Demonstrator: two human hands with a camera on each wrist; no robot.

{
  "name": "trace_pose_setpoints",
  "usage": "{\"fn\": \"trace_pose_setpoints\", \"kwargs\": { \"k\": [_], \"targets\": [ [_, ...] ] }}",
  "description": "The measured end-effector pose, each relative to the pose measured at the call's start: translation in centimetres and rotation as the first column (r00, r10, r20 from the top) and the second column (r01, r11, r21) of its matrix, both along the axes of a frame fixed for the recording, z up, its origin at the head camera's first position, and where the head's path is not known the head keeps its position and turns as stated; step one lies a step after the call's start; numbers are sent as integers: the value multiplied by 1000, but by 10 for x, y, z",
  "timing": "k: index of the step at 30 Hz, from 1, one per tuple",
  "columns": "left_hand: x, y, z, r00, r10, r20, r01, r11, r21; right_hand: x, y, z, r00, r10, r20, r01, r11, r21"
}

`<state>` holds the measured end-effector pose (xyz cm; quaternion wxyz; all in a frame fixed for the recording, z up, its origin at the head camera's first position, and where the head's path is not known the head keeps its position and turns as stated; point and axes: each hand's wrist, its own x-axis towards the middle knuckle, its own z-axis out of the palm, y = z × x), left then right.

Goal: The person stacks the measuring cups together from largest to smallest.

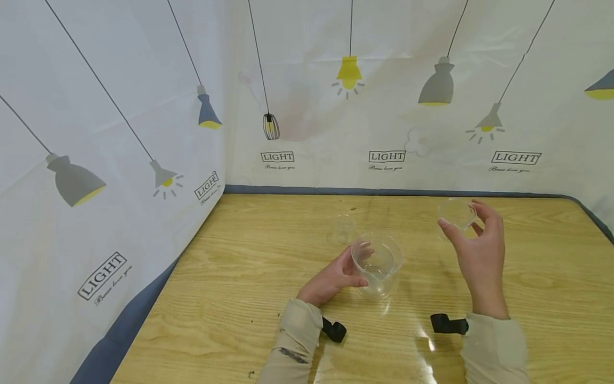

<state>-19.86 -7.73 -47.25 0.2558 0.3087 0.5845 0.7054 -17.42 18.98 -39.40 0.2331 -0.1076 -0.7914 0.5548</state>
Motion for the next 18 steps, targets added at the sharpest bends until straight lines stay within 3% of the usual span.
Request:
{"fn": "trace_pose_setpoints", "kwargs": {
  "k": [18],
  "targets": [
    [-1,-1,-1,1000,-3,-10,3,1000,-30,4,-10,8,993,30,-117,-25,999,39]
  ]
}}
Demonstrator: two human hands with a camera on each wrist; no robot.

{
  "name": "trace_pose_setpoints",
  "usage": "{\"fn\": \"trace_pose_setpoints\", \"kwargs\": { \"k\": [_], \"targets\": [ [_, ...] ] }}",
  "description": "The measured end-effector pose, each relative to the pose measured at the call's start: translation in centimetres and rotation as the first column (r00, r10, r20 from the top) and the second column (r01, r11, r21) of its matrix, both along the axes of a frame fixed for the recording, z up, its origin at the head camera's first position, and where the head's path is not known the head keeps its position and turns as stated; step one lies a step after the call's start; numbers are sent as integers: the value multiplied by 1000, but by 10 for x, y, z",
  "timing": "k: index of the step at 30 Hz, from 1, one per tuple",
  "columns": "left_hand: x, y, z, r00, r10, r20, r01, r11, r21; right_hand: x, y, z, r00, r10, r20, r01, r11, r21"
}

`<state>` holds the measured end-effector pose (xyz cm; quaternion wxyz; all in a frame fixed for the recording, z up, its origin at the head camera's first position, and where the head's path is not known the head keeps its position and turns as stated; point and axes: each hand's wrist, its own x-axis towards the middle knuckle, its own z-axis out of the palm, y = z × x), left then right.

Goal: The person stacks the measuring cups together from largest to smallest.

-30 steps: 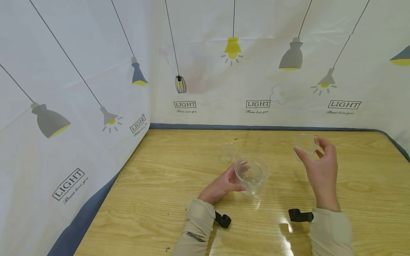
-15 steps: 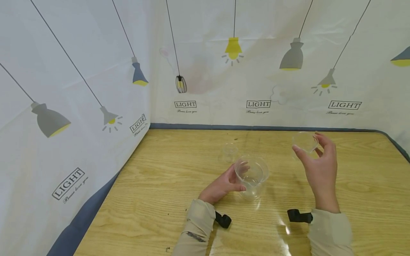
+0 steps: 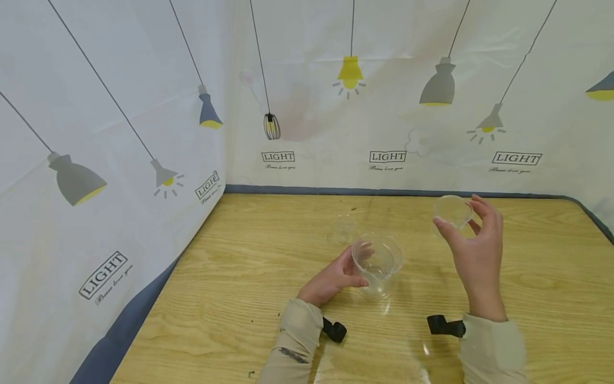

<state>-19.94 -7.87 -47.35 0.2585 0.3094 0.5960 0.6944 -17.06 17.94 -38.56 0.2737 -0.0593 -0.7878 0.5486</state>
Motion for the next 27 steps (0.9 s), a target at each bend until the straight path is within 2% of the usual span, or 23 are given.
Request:
{"fn": "trace_pose_setpoints", "kwargs": {
  "k": [6,18,27],
  "targets": [
    [1,-1,3,1000,-12,-13,12,1000,-26,2,-4,4,1000,6,-14,-6,1000,1],
    [0,-1,3,1000,6,-24,-7,999,-34,5,-14,12,998,23,-54,-22,1000,13],
    [1,0,3,1000,9,-15,-9,1000,-30,5,-16,10,997,20,-76,-17,999,35]
  ]
}}
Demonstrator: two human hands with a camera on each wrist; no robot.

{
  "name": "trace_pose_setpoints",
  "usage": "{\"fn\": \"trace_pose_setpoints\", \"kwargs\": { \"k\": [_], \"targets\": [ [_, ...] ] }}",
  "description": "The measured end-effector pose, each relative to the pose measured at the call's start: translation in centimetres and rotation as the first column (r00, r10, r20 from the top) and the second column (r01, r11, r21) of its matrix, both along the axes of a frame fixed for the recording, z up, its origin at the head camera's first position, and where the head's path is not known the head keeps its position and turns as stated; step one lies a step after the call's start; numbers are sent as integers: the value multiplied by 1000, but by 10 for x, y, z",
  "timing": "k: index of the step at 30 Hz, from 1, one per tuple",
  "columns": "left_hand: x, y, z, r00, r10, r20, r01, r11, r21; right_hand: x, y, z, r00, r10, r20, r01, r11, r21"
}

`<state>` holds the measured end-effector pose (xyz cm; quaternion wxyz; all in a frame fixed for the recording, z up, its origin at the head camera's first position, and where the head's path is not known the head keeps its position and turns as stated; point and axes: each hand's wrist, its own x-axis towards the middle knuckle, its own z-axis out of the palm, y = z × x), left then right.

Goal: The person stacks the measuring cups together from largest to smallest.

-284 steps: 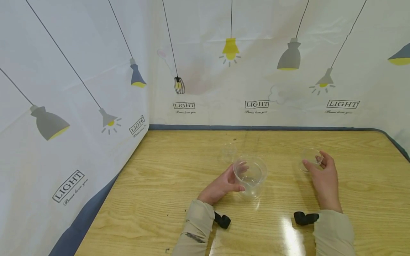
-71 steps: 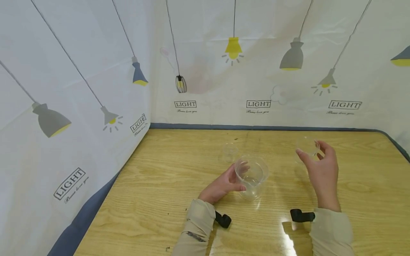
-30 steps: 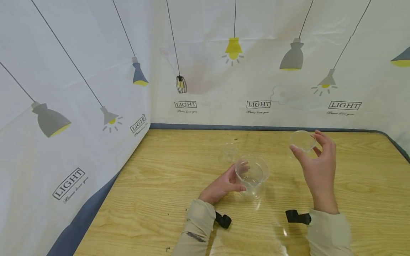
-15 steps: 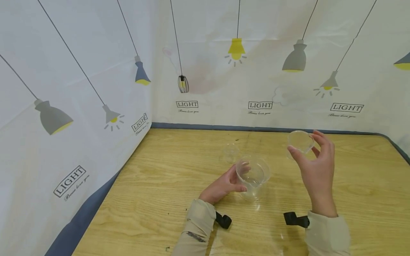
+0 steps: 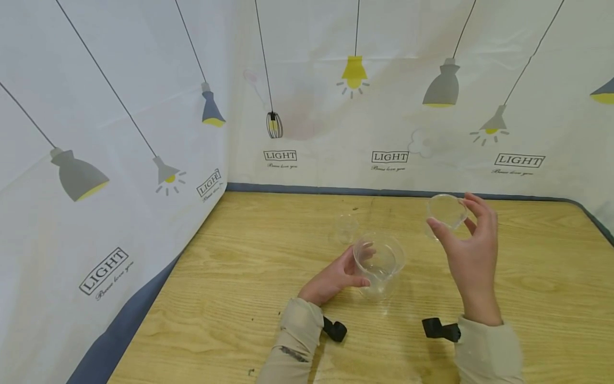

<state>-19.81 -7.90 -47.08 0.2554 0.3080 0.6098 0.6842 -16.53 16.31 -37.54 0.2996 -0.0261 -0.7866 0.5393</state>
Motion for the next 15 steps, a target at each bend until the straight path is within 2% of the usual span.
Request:
{"fn": "trace_pose_setpoints", "kwargs": {
  "k": [15],
  "targets": [
    [-2,0,-2,1000,2,-4,-2,1000,-14,1,-10,2,999,31,-11,-31,1000,1]
  ]
}}
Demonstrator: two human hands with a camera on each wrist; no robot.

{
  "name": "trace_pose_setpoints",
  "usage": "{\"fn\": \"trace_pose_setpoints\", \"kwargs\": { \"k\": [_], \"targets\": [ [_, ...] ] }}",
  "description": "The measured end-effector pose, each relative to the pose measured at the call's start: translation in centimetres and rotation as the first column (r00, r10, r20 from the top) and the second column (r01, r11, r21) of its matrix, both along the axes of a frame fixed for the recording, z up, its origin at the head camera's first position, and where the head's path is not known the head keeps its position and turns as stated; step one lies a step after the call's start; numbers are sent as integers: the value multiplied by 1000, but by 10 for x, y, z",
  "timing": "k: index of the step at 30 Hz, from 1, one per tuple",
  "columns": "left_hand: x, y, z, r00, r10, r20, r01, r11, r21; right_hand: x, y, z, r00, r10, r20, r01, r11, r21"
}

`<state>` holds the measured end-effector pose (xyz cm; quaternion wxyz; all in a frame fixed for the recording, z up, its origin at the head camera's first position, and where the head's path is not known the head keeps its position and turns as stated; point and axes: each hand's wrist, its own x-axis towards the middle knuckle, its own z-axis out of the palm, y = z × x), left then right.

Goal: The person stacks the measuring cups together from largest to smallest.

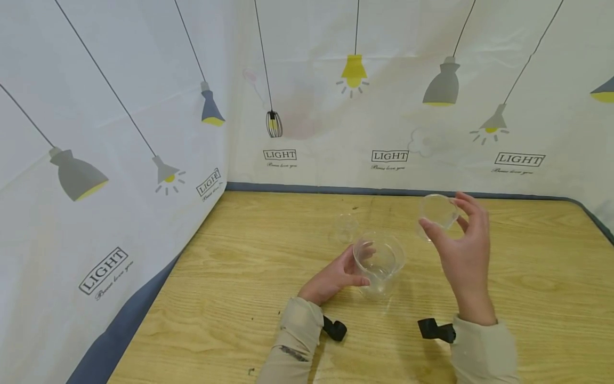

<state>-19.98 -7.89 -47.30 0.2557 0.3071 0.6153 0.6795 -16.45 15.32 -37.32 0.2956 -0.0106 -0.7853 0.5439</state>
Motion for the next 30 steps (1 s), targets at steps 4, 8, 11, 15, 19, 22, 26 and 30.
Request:
{"fn": "trace_pose_setpoints", "kwargs": {
  "k": [4,8,11,15,19,22,26,30],
  "targets": [
    [0,0,0,1000,-6,-1,6,1000,-1,0,-3,0,999,30,-16,-30,999,20],
    [0,0,0,1000,-5,-1,5,1000,0,0,-6,-2,998,55,-39,-53,997,61],
    [0,0,0,1000,-5,1,5,1000,2,-1,-9,-3,995,73,-63,-67,994,84],
    [0,0,0,1000,-1,-1,1,1000,4,-2,-13,-5,990,104,-92,-94,990,110],
    [0,0,-2,1000,3,-4,-3,1000,7,-2,-16,-7,985,142,-101,-126,980,152],
    [-1,0,-2,1000,2,-4,-2,1000,1,-2,-19,-8,982,162,-94,-144,974,174],
    [-1,0,-2,1000,5,-3,-5,1000,-3,0,-22,-6,981,178,-81,-161,970,184],
    [-2,0,-3,1000,12,-8,-12,1000,-2,8,-31,6,978,192,-78,-174,967,189]
  ]
}}
